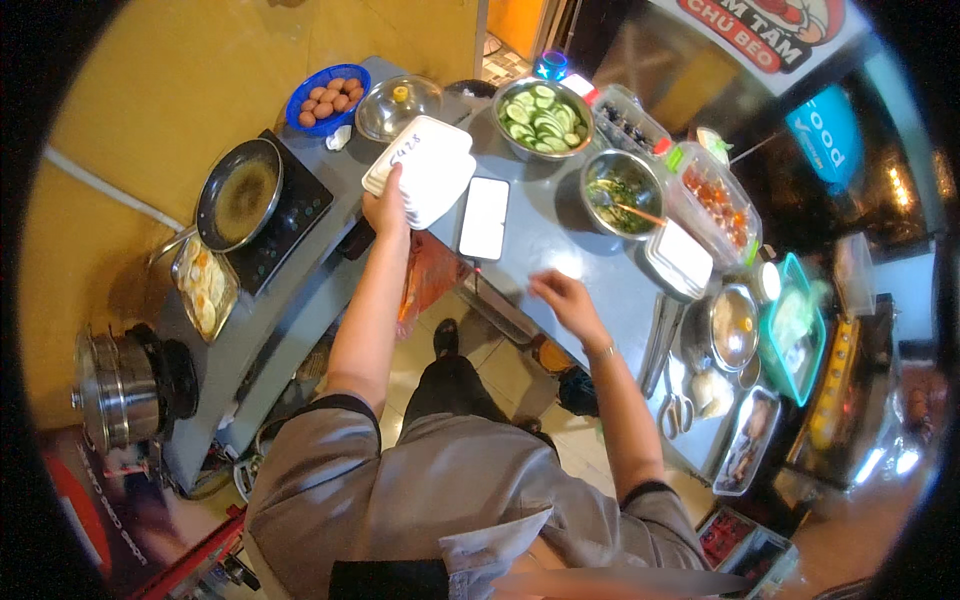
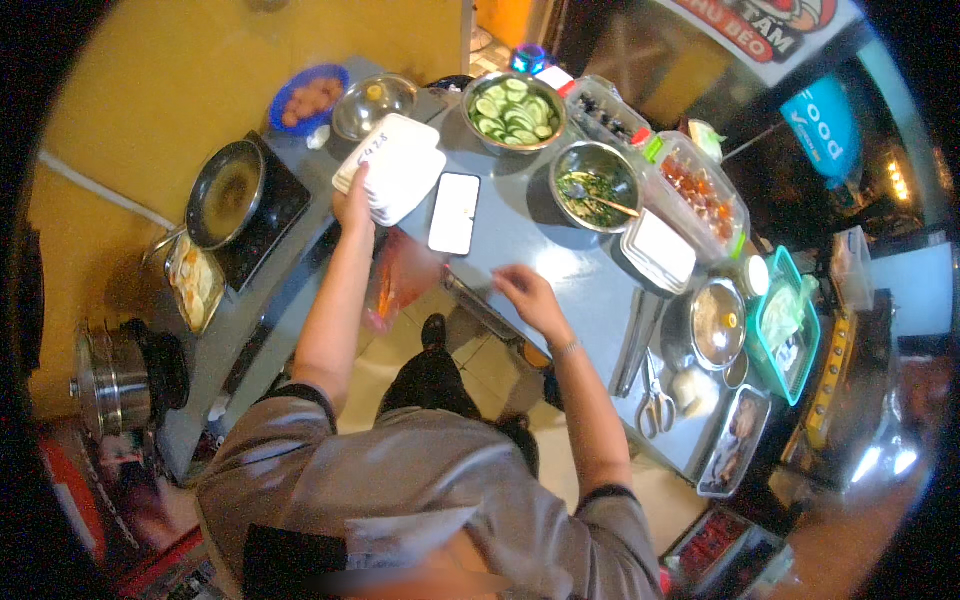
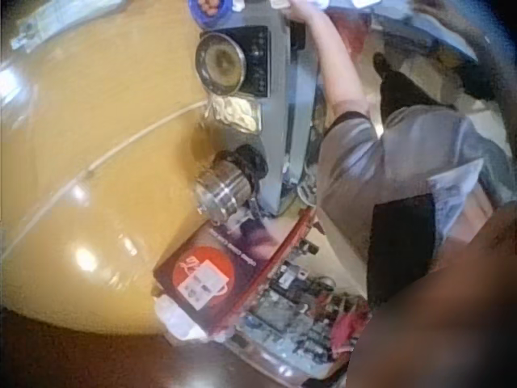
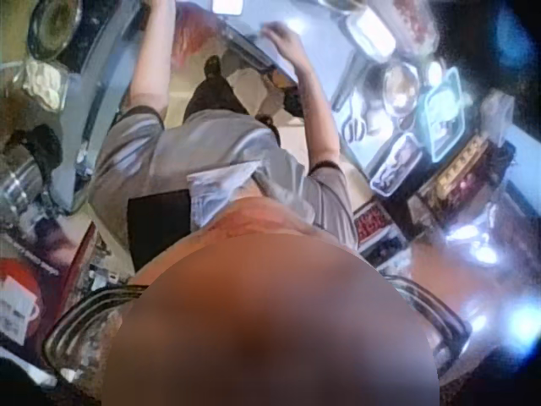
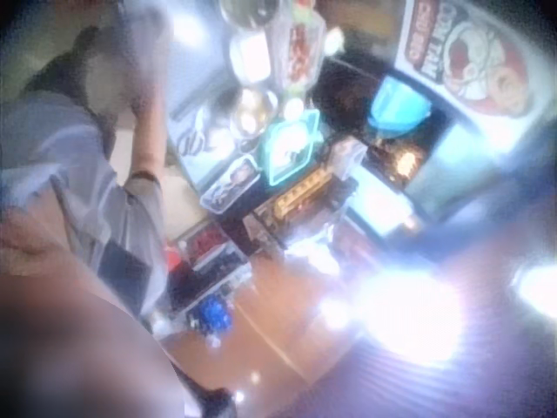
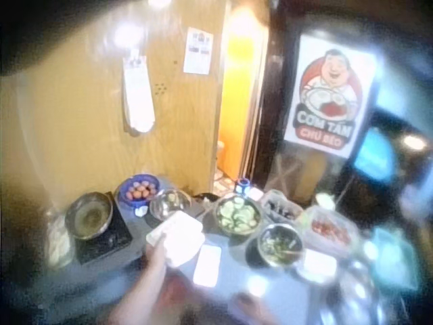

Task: The person assembles takeout meals by placing sliced cucumbers, cooked meat, and rice into styrofoam containers. They use tongs and scissors to handle the food, then pack the containers into plastic bags. The person also retrieves a package of bread from a refrigerator and places it into a bag.

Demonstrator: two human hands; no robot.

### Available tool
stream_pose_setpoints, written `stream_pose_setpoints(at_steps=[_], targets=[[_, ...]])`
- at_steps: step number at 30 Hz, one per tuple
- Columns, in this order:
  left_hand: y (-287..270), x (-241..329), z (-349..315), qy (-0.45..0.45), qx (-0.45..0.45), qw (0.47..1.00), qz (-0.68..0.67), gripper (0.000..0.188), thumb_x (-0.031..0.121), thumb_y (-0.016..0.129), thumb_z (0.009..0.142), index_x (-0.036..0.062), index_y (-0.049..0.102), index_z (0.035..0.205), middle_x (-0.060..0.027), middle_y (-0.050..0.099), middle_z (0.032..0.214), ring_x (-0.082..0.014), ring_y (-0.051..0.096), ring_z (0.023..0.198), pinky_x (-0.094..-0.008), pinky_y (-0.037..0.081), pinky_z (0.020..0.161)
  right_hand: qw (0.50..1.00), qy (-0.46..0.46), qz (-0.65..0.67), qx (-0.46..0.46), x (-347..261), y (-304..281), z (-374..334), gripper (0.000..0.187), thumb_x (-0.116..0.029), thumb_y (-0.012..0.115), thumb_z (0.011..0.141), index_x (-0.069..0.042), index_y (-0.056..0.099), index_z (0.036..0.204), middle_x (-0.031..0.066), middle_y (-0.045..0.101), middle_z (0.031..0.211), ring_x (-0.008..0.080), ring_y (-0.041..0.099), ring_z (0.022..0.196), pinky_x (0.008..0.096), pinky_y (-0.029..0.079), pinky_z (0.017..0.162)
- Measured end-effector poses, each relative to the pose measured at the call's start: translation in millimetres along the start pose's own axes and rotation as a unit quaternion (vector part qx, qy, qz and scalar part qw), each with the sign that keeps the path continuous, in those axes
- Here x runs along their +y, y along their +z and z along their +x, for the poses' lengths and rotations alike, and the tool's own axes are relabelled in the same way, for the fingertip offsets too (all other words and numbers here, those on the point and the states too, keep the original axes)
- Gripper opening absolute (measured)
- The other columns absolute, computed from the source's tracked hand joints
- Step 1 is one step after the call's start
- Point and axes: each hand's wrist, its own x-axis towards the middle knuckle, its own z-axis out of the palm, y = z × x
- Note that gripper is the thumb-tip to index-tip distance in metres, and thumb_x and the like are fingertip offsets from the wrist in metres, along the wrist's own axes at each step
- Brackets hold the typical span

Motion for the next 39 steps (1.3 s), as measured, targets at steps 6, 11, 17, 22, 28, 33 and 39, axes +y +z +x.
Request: stream_pose_setpoints(at_steps=[6, 11, 17, 22, 28, 33, 39], targets=[[20.5, 33.7, -56.9, 0.036, -0.040, 0.999, 0.004, 0.058, 0.020, 0.077, 0.078, -0.0027, 0.044, 0.120, -0.0172, 0.058, 0.112, -0.0202, 0.058, 0.101, -0.0354, 0.048, 0.085, 0.966, 0.044, 0.214, 0.136, -53.8, 44.4, 145.5, 0.037, -0.026, 0.060, 0.094, -0.004, 0.052, 0.123, 0.0062, 0.061, 0.111, 0.0128, 0.057, 0.101, 0.0326, 0.048, 0.083], [-8.3, 42.0, -106.9, -0.066, -0.231, 0.968, -0.077, 0.072, 0.047, 0.063, 0.085, 0.0000, 0.039, 0.134, -0.0196, 0.053, 0.127, -0.0272, 0.055, 0.115, -0.0409, 0.047, 0.095, 0.936, 0.026, 0.340, 0.091, -58.4, 25.2, 116.6, 0.049, -0.028, 0.061, 0.091, -0.004, 0.046, 0.130, 0.0085, 0.056, 0.120, 0.0173, 0.053, 0.106, 0.0323, 0.045, 0.087], [-17.1, 19.0, -189.5, -0.362, -0.357, 0.765, -0.396, 0.102, 0.084, 0.028, 0.080, 0.0029, 0.040, 0.140, -0.0198, 0.045, 0.140, -0.0350, 0.048, 0.126, -0.0526, 0.040, 0.105, 0.989, -0.064, -0.037, 0.130, -78.5, -16.6, -33.1, 0.067, -0.027, 0.073, 0.081, -0.005, 0.042, 0.137, 0.0192, 0.042, 0.139, 0.0263, 0.043, 0.129, 0.0411, 0.039, 0.102], [11.3, -21.6, -257.7, -0.391, -0.416, 0.737, -0.362, 0.107, 0.087, 0.020, 0.078, 0.0040, 0.036, 0.143, -0.0193, 0.042, 0.143, -0.0379, 0.045, 0.129, -0.0561, 0.038, 0.105, 0.863, -0.191, -0.466, -0.015, -70.6, -78.3, -111.7, 0.074, -0.024, 0.077, 0.069, -0.009, 0.048, 0.136, 0.0201, 0.031, 0.150, 0.0332, 0.034, 0.138, 0.0507, 0.027, 0.110], [49.5, -67.4, -338.6, -0.326, -0.334, 0.794, -0.389, 0.106, 0.088, 0.024, 0.076, 0.0065, 0.030, 0.145, -0.0169, 0.041, 0.143, -0.0376, 0.045, 0.128, -0.0561, 0.040, 0.103, 0.884, -0.234, -0.147, 0.376, -49.0, -140.4, -173.7, 0.034, -0.007, 0.065, 0.082, 0.001, 0.061, 0.115, 0.0150, 0.062, 0.118, 0.0236, 0.058, 0.112, 0.0327, 0.043, 0.096], [69.4, -112.6, -399.2, -0.387, -0.328, 0.808, -0.300, 0.082, 0.072, 0.031, 0.088, 0.0085, 0.037, 0.141, -0.0164, 0.050, 0.134, -0.0332, 0.052, 0.120, -0.0500, 0.048, 0.097, 0.932, -0.054, 0.061, 0.354, 16.5, -153.7, -213.4, 0.020, -0.012, 0.057, 0.095, 0.003, 0.062, 0.107, 0.0097, 0.066, 0.102, 0.0161, 0.061, 0.099, 0.0299, 0.046, 0.092], [52.4, -122.8, -418.8, -0.484, -0.485, 0.725, 0.075, 0.096, 0.082, 0.024, 0.083, 0.0059, 0.035, 0.142, -0.0200, 0.055, 0.127, -0.0295, 0.062, 0.107, -0.0416, 0.056, 0.080, 0.963, 0.016, -0.054, 0.262, 39.2, -136.1, -222.0, 0.015, -0.014, 0.064, 0.090, 0.000, 0.067, 0.094, 0.0043, 0.068, 0.079, 0.0103, 0.062, 0.075, 0.0265, 0.049, 0.070]])
